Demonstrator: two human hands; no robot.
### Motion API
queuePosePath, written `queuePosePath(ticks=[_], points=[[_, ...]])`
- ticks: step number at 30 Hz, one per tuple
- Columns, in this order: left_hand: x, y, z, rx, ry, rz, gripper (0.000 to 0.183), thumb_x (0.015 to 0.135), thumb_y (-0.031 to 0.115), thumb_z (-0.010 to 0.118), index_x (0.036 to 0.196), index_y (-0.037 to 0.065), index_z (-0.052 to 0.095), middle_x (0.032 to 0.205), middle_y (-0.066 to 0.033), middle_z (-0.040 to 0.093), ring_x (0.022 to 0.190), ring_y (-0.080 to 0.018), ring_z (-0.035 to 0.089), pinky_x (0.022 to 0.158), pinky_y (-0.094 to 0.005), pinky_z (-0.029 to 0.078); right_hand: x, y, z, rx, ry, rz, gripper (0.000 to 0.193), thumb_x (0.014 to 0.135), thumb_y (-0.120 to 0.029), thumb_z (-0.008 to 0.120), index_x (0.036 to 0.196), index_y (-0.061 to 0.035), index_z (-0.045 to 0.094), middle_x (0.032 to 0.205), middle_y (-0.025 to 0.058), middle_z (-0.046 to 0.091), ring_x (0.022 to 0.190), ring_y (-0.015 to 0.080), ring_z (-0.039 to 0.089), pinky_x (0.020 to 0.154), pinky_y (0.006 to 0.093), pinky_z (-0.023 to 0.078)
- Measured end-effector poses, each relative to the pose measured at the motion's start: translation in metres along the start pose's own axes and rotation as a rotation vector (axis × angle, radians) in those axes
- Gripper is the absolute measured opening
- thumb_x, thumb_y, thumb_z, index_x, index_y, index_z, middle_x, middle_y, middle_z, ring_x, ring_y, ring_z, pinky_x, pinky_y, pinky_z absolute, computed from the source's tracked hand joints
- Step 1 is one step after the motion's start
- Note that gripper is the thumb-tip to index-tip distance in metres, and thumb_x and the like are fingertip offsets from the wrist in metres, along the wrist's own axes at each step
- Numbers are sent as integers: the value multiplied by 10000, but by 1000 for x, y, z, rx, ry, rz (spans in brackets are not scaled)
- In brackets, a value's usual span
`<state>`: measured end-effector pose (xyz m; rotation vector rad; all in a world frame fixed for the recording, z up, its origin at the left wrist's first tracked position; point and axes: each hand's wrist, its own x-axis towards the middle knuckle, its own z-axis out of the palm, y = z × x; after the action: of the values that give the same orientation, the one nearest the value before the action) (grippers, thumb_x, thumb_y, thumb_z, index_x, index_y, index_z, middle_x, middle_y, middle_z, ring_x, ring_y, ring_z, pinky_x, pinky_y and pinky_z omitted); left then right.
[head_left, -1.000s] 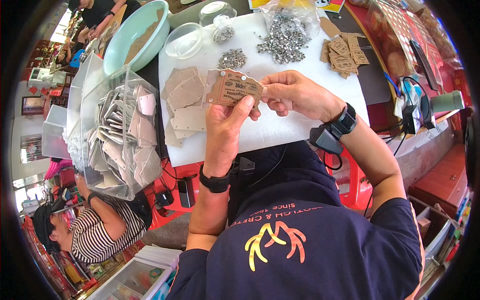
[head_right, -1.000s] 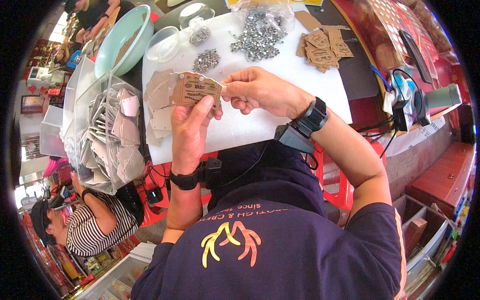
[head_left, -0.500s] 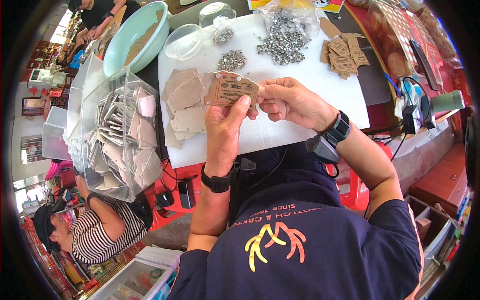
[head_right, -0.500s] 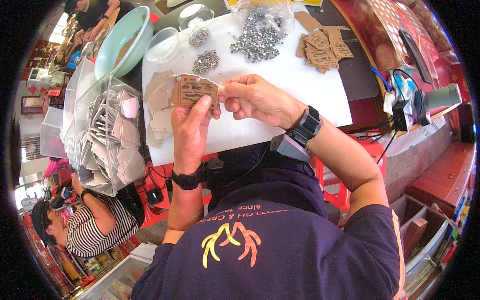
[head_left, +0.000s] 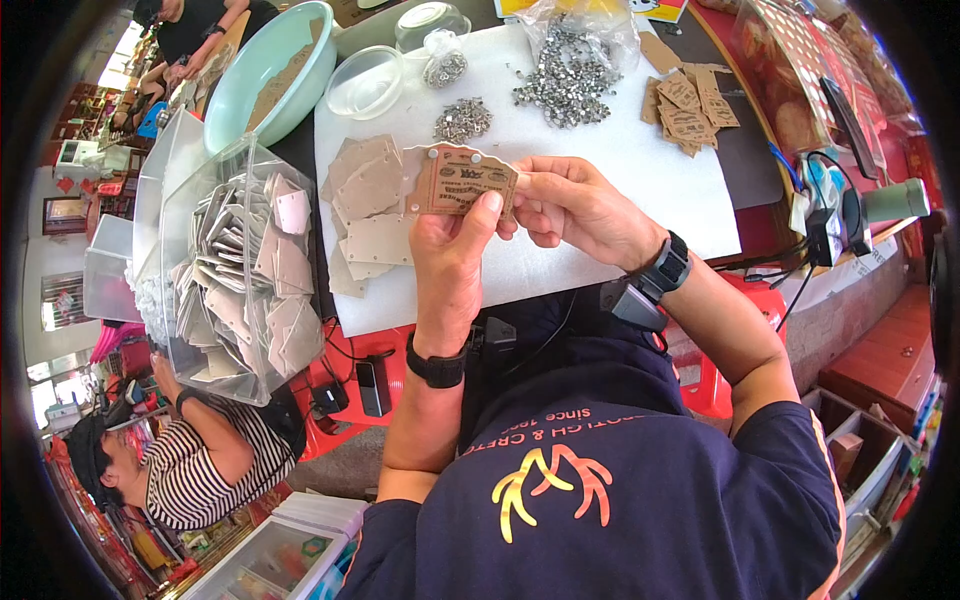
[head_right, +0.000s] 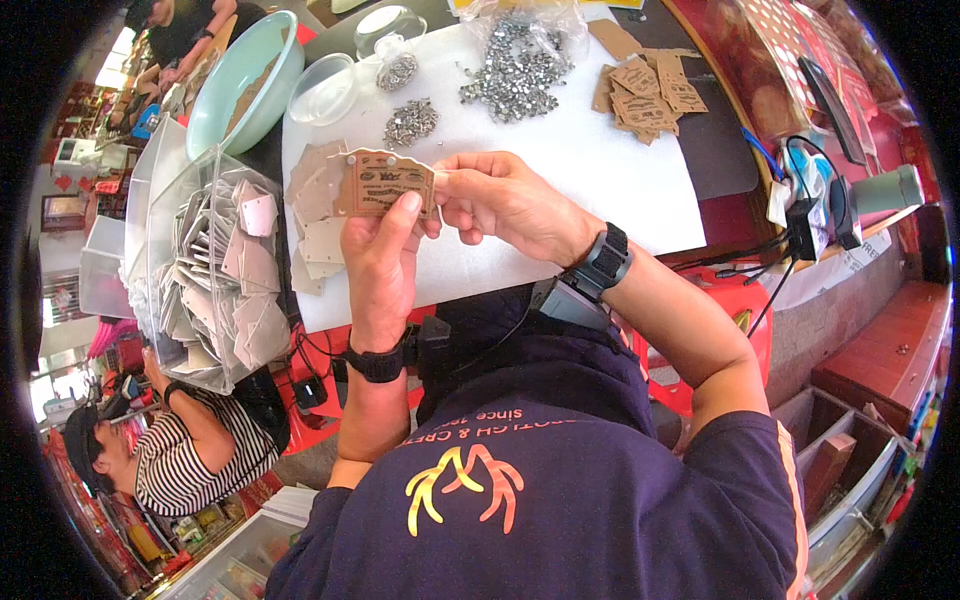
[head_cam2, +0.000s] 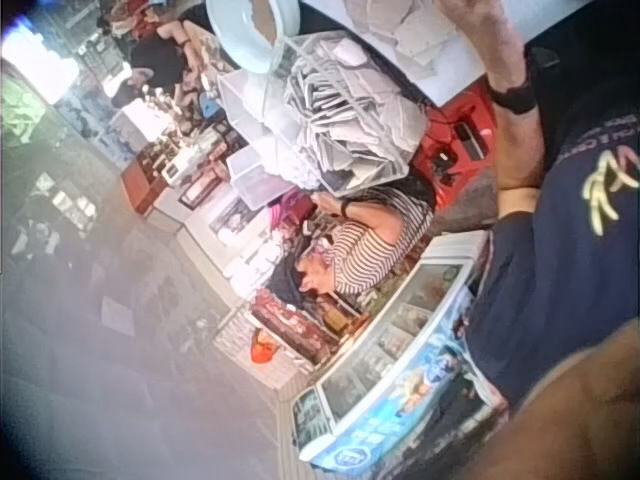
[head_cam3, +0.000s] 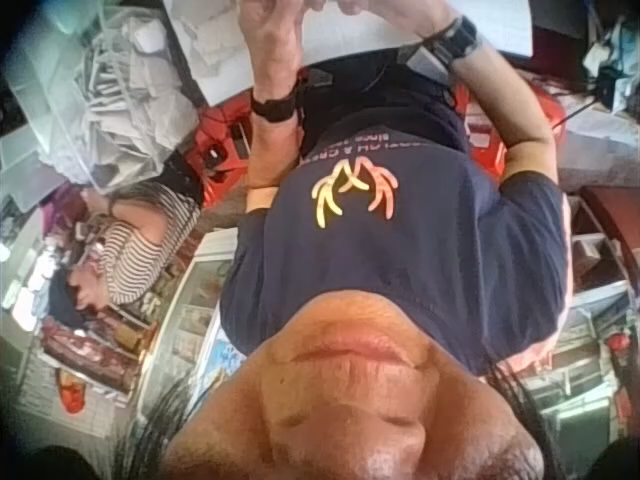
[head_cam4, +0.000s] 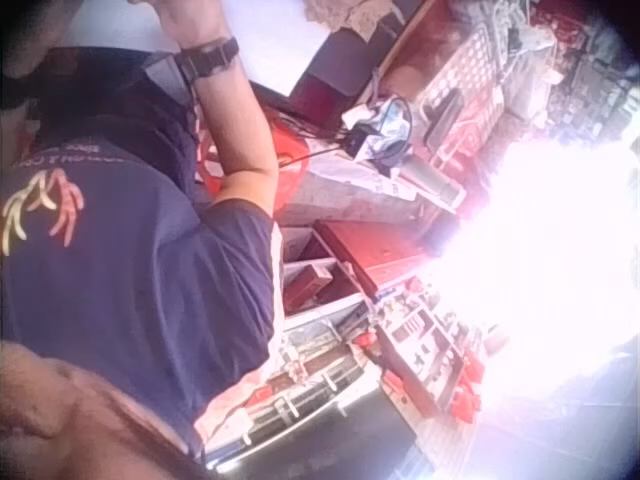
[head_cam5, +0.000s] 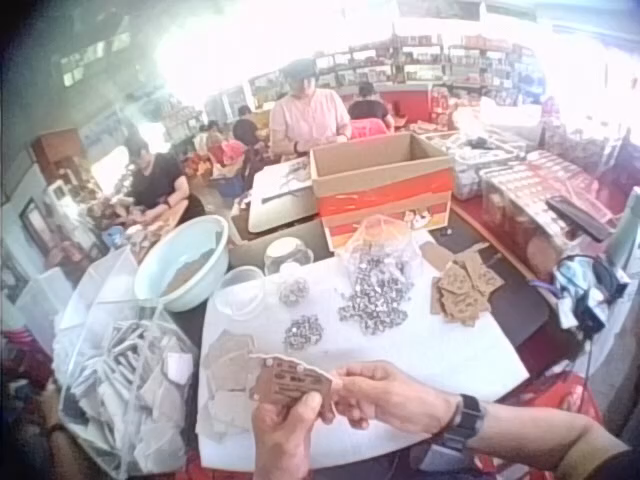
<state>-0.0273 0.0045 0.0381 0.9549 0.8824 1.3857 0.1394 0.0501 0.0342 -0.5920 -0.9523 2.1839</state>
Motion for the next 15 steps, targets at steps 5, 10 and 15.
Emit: queuePosePath(ticks=[5,10,15], points=[[0,-1,-1,24,-1,-1,146,927,100,625,1062,43,629,932,-21,650,758,-105,562,680,-261,444,1,2,0,-5,-7,-26,200,982,-229,538,994,-41,603,806,34,629,636,44,506,545,214,414],[-2,3,6,-37,45,9,123,927,97,631,1040,49,641,906,-8,651,747,-101,561,676,-259,444,0,4,4,-31,-4,-69,196,986,-224,528,992,-40,597,805,42,631,633,45,505,542,215,409],[0,-2,1,-32,3,14,125,928,105,635,1037,43,641,909,-11,650,750,-105,563,681,-263,446,-2,2,8,-62,37,-94,197,993,-221,520,1006,-36,585,814,51,633,634,40,501,538,208,407]])
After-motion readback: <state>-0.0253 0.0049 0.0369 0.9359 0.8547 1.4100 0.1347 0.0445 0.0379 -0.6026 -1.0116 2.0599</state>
